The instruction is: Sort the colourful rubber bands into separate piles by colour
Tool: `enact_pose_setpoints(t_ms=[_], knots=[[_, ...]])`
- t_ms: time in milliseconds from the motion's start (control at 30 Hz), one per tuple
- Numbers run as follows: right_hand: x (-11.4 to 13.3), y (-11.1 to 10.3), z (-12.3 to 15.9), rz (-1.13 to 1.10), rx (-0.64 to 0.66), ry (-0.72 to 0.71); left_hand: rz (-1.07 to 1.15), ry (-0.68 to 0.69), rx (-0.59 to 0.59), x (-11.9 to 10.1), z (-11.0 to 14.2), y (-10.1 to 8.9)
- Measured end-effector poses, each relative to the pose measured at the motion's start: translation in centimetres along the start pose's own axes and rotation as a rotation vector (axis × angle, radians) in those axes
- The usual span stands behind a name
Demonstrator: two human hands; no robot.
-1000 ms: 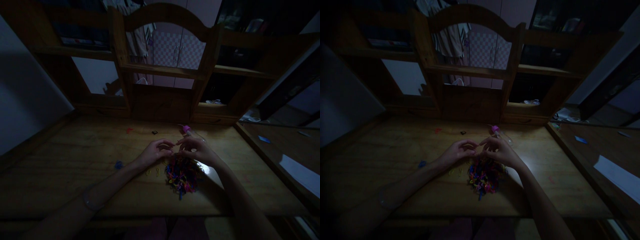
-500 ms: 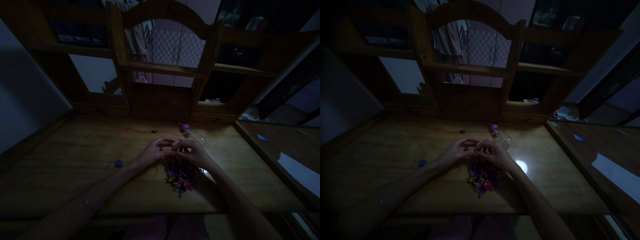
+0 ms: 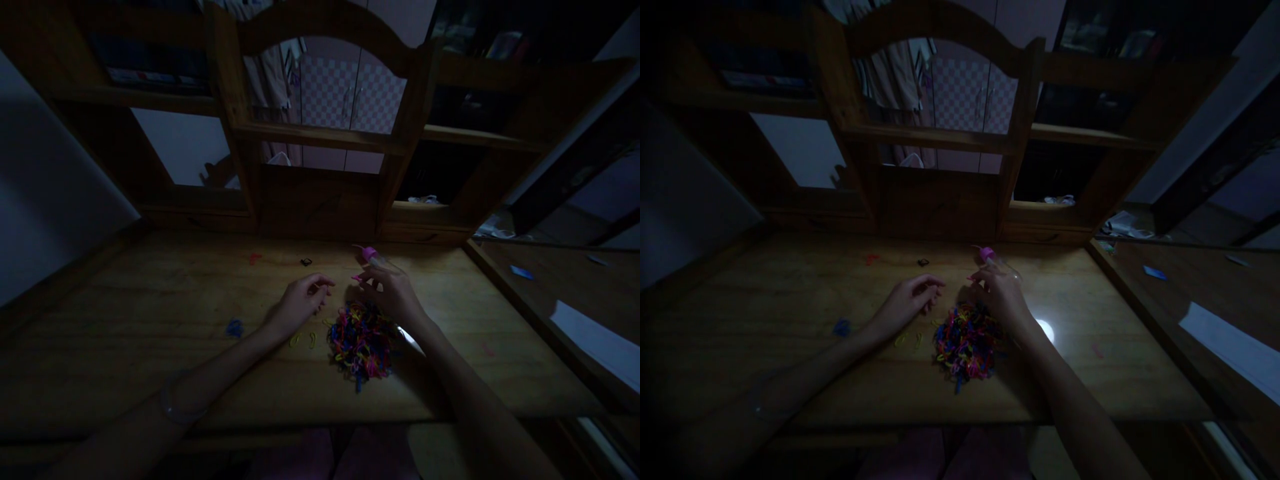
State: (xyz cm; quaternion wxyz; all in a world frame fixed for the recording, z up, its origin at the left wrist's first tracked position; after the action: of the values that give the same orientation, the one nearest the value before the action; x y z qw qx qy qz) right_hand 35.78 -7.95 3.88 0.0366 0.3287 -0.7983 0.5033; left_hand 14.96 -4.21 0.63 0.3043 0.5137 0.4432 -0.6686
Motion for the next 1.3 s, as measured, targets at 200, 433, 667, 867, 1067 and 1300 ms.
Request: enact_pose_setpoints(t_ms=[200,433,667,867,1067,1300], knots=[[1.8,-1.9,-0.4,-0.162,0.054,-0.007,-0.181,0.057,0.021,-1.1,0.9,0.1],[3.8,0.0,-0.4,-0.341,0.317,-0.104,-0.076,0.037,0.202,-1.1,1.6,1.3],[3.6,1.4,0.0,-0.448,0.448,-0.099,0.186,-0.057,0.297,-0.7,1.4,1.7],[3.0,1.1,0.3,-0.388,0.450,-0.049,0.099,-0.006,0.159,-0.6,0.5,0.7],[5.0,1.4,-0.2,-0.438,0.394,-0.178,0.061,0.023,0.018,-0.6,0.0,-0.3],[7.0,2.0,-0.4,-0.548,0.454,-0.223,0.062,0.031,-0.082,-0.3,-0.4,-1.0]])
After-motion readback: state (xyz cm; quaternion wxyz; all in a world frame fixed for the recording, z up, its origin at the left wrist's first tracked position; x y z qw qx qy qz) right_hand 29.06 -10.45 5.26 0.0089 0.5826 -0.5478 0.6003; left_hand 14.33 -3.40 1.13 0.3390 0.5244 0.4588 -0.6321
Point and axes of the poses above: each hand's wrist, its own z-axis away from the middle knuckle, its own y-axis out of the palm, x = y × z, the point moved 4 cm from there along -z, towards the middle knuckle, and after that the axes turned 10 degrees about -y, right-handed, at the moved point
